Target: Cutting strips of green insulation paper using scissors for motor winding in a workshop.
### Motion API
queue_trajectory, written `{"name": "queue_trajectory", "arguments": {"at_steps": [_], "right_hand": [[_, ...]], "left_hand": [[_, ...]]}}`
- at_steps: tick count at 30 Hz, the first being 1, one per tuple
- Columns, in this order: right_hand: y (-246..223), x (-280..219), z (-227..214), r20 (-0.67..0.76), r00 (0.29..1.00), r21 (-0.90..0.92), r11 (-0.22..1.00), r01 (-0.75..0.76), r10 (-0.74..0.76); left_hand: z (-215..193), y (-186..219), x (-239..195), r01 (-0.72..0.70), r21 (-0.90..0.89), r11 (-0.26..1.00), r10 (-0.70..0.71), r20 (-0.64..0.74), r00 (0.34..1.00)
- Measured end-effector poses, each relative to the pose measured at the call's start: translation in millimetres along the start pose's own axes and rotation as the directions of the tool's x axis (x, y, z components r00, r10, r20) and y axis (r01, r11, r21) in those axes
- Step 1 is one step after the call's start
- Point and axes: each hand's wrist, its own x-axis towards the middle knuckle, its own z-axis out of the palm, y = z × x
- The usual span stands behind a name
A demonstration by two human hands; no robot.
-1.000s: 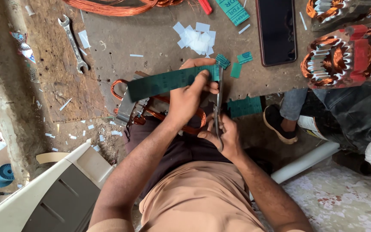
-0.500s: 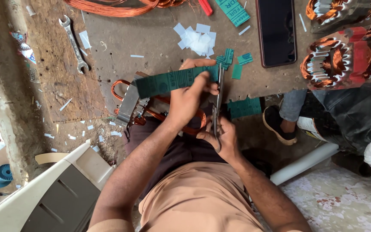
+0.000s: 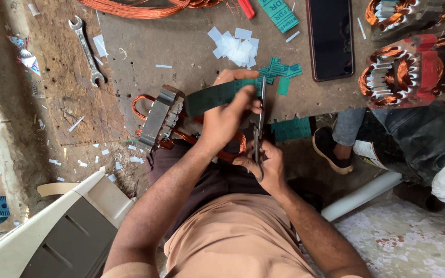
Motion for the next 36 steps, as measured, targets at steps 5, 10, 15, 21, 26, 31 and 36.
{"name": "queue_trajectory", "arguments": {"at_steps": [5, 10, 15, 21, 26, 31, 36], "right_hand": [[-16, 8, 2, 0.032, 0.995, -0.072, 0.993, 0.097, -0.095], [1, 1, 1, -0.01, 0.998, -0.08, 0.995, 0.062, -0.063], [-1, 0, 2, -0.027, 1.0, -0.01, 1.0, 0.005, -0.005], [-21, 9, 5, 0.038, 0.992, -0.043, 0.992, 0.12, -0.118], [-3, 1, 3, -0.011, 0.999, -0.088, 0.995, 0.037, -0.038], [2, -1, 3, -0.037, 0.997, -0.036, 0.997, -0.07, 0.068], [-12, 5, 5, 0.027, 0.997, -0.017, 0.997, 0.079, -0.079]], "left_hand": [[0, -2, -1, 0.067, -0.077, 0.995, -0.068, -0.017, 0.998], [2, -3, 0, 0.101, 0.052, 0.994, -0.099, -0.036, 0.994], [-1, 1, 1, 0.052, -0.029, 0.998, -0.052, 0.014, 0.999], [-2, -1, -2, 0.039, -0.073, 0.997, -0.041, -0.017, 0.999], [2, 6, 0, 0.082, 0.068, 0.994, -0.08, -0.034, 0.996], [-2, 5, 0, 0.069, 0.02, 0.997, -0.069, -0.007, 0.998], [-2, 3, -1, 0.026, -0.129, 0.991, -0.028, -0.018, 0.999]]}}
